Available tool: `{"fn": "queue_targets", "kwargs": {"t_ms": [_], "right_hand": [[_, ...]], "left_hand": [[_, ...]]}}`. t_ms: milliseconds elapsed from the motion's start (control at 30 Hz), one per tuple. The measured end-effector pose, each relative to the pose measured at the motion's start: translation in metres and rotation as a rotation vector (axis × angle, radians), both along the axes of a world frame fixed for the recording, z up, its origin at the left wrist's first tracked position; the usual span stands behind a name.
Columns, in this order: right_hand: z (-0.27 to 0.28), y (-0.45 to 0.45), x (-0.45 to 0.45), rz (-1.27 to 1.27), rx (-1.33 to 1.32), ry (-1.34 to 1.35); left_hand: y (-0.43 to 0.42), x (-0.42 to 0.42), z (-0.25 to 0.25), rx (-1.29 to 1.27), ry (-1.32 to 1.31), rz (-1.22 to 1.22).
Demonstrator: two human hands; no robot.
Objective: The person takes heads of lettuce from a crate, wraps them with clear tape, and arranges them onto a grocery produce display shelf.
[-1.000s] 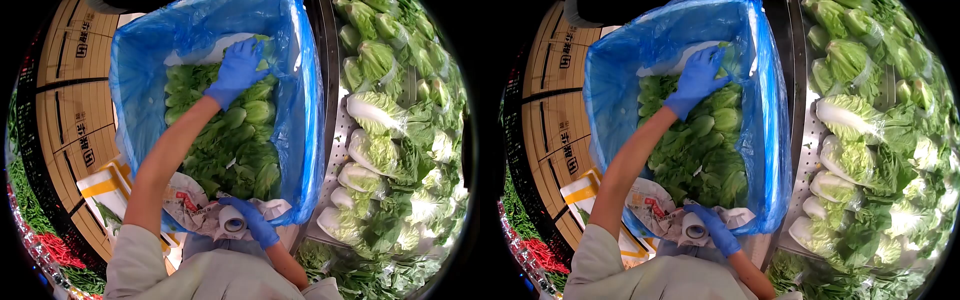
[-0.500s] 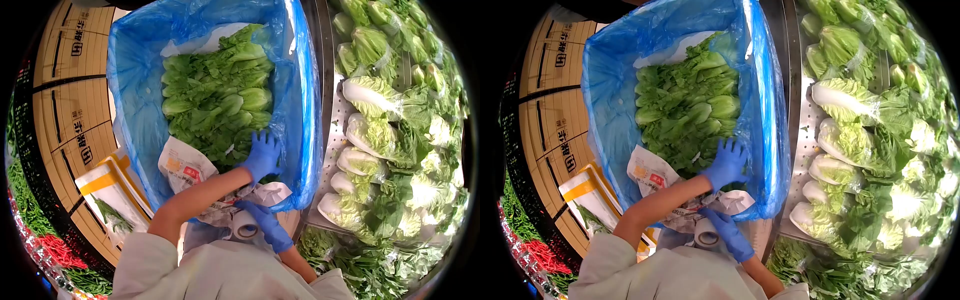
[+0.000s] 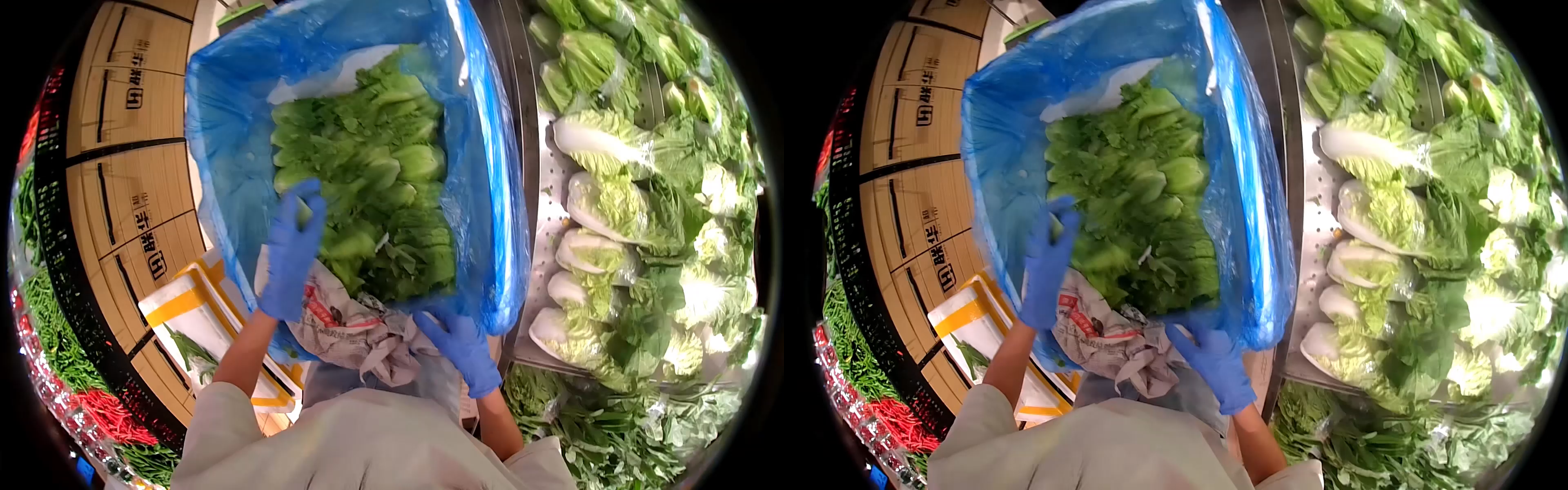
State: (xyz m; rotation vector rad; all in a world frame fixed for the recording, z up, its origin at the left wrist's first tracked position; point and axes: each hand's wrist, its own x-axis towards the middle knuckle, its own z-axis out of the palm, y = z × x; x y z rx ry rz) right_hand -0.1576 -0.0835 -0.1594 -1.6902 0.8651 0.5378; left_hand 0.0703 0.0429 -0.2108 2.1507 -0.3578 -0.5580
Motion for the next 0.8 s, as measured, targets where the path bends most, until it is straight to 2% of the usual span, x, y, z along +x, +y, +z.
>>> {"fn": "queue_targets", "kwargs": {"t_ms": [33,100,167,233,267,333,400,433,500,567,633,700,767,800], "right_hand": [[0.0,0.0,0.0,0.005,0.0,-0.021],[0.002,0.001,-0.004,-0.077,0.169,0.127],[-0.004,0.004,-0.01,-0.132,0.191,0.074],[-0.005,0.007,-0.011,-0.186,0.214,0.034],[-0.005,0.008,-0.011,-0.228,0.228,0.046],[-0.005,0.01,-0.014,-0.254,0.243,0.06],[-0.009,0.013,-0.02,-0.276,0.237,0.11],[-0.007,0.013,-0.021,-0.264,0.244,0.103],[-0.002,0.013,-0.02,-0.318,0.271,0.078],[-0.003,0.01,-0.023,-0.295,0.296,0.1],[0.0,0.006,-0.023,-0.284,0.309,0.129],[0.005,0.002,-0.02,-0.293,0.35,0.179],[0.003,0.003,-0.021,-0.315,0.328,0.17],[0.003,0.004,-0.021,-0.328,0.316,0.162]], "left_hand": [[-0.003,0.023,0.004,0.044,-0.178,0.067],[-0.007,0.073,-0.008,0.025,-0.434,0.109],[-0.05,0.097,0.026,-0.127,-0.283,0.271],[-0.063,0.159,-0.01,0.249,-1.359,-0.415],[-0.085,0.179,-0.025,0.138,-1.194,-0.447],[-0.102,0.191,-0.038,0.037,-1.026,-0.461],[-0.094,0.197,-0.044,-0.096,-0.64,-0.574],[-0.083,0.195,-0.041,-0.084,-0.647,-0.566],[-0.05,0.177,-0.036,-0.343,-0.203,-0.149],[-0.022,0.159,-0.078,-0.06,0.088,0.224],[-0.02,0.121,-0.092,0.263,-0.264,-0.059],[-0.04,0.1,-0.118,-0.013,-0.47,-0.282],[-0.086,0.094,-0.113,-0.01,-0.688,-0.409],[-0.111,0.095,-0.11,0.059,-0.659,-0.446]]}}
